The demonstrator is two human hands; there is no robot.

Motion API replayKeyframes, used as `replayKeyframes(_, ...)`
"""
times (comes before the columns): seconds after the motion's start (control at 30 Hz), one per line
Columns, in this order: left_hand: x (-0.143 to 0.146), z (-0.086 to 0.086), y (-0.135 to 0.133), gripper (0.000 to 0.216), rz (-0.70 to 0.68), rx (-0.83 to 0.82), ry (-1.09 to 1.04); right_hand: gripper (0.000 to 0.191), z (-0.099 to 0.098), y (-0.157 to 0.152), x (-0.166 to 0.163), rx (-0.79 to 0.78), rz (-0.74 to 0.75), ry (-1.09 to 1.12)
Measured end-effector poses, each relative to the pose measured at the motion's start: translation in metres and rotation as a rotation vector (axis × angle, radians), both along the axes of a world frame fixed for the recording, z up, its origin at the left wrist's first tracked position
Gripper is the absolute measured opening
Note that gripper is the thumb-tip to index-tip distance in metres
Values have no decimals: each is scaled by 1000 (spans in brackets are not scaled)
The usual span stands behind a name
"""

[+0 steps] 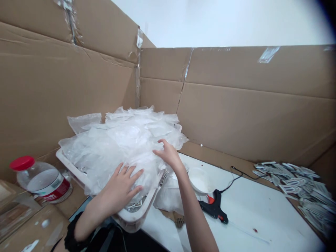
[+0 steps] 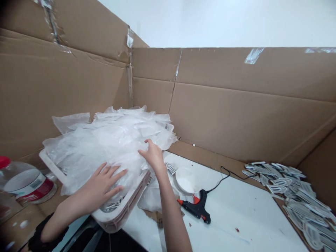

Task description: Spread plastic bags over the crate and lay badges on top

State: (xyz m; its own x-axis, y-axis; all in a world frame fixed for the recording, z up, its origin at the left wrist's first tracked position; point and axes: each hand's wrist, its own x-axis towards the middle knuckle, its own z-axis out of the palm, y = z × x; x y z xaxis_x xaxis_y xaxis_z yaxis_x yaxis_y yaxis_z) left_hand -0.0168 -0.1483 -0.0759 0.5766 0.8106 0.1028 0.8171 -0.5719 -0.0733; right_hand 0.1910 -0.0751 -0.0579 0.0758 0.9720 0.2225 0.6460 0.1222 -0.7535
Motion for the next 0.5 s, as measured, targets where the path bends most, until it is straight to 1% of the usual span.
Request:
replayKeyframes(0.07, -6, -1, -2, 47, -20, 61, -22, 41, 3, -4, 5, 34, -33, -28)
replayKeyframes(0.13, -15, 1, -9, 44, -45, 170, -59, 34, 5, -10, 12, 102, -70, 71)
replayKeyframes(0.17, -19, 4, -13, 43, -66, 228, -85, 30, 7, -13, 15, 154, -95, 175)
replayKeyframes(0.23, -23, 14, -25, 40, -97, 304, -167, 24, 13, -24, 17, 294, -163, 484)
replayKeyframes(0.3, -18, 25, -37, 35, -98, 296, -301, 21, 21, -39, 10, 426, -212, 859)
replayKeyframes(0.33, -10, 31, -42, 34, -94, 266, -388, 19, 26, -49, 3, 460, -212, 1030)
replayKeyframes(0.4, 10, 37, -49, 41, -103, 213, -574, 17, 35, -69, -16, 438, -158, 1271)
replayKeyframes(0.47, 32, 38, -52, 54, -153, 184, -721, 15, 40, -87, -37, 352, -89, 1375)
replayKeyframes(0.5, 41, 38, -52, 53, -173, 180, -789, 15, 41, -94, -45, 306, -59, 1400)
